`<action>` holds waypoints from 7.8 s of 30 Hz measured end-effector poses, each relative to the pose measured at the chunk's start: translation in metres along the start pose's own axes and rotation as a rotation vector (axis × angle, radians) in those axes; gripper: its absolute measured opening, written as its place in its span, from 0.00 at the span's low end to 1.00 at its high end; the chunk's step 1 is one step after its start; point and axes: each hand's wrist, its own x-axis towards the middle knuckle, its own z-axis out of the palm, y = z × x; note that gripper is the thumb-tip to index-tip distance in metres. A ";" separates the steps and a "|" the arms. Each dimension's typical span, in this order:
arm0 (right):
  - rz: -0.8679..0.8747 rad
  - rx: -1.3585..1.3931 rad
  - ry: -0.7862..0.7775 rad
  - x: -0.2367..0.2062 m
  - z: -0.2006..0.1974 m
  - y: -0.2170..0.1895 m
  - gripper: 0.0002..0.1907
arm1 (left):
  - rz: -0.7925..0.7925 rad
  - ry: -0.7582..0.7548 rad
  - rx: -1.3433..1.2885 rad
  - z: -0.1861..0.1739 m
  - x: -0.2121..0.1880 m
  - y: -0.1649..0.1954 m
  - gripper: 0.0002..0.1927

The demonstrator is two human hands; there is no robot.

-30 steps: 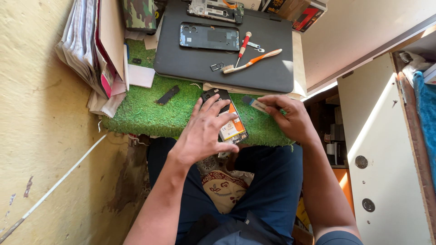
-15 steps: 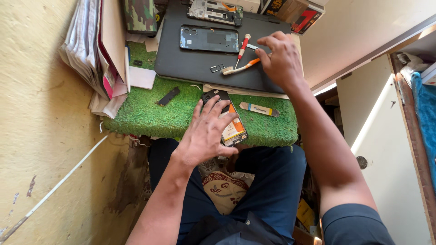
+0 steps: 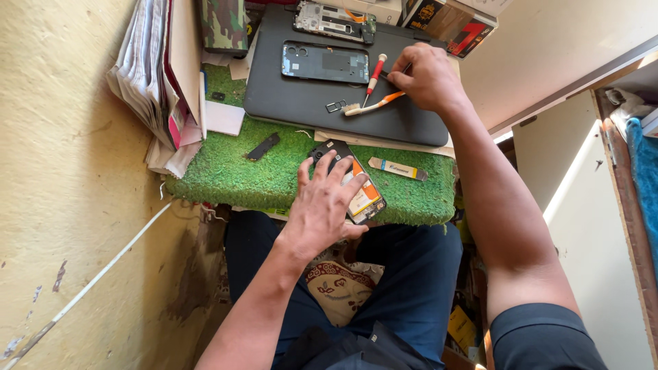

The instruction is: The person repairs a disassembled smartphone at a workbench. They hold the phone body with one hand and use a small tool to pry and work on internal components near the edge, repositioning the phone and continuing to work on the small parts throughout the clip.

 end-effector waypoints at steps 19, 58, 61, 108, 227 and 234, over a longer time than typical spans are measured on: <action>0.051 0.802 -0.058 -0.177 0.055 0.028 0.07 | -0.081 0.279 -0.136 0.027 -0.002 -0.001 0.39; -0.084 0.271 -0.582 -0.115 0.020 -0.015 0.03 | -0.115 0.366 -0.173 0.033 -0.001 -0.001 0.23; -0.018 0.272 -0.593 -0.115 0.021 -0.017 0.03 | -0.121 0.362 -0.170 0.034 0.000 -0.002 0.23; -0.051 0.434 -0.382 -0.135 0.017 -0.002 0.06 | -0.101 0.364 -0.188 0.030 -0.001 0.000 0.21; -0.111 0.328 -0.136 -0.169 0.023 -0.013 0.06 | -0.112 0.330 -0.191 0.035 -0.002 -0.002 0.22; -0.243 0.257 -0.283 -0.147 0.018 -0.011 0.04 | -0.112 0.329 -0.186 0.035 0.000 -0.003 0.22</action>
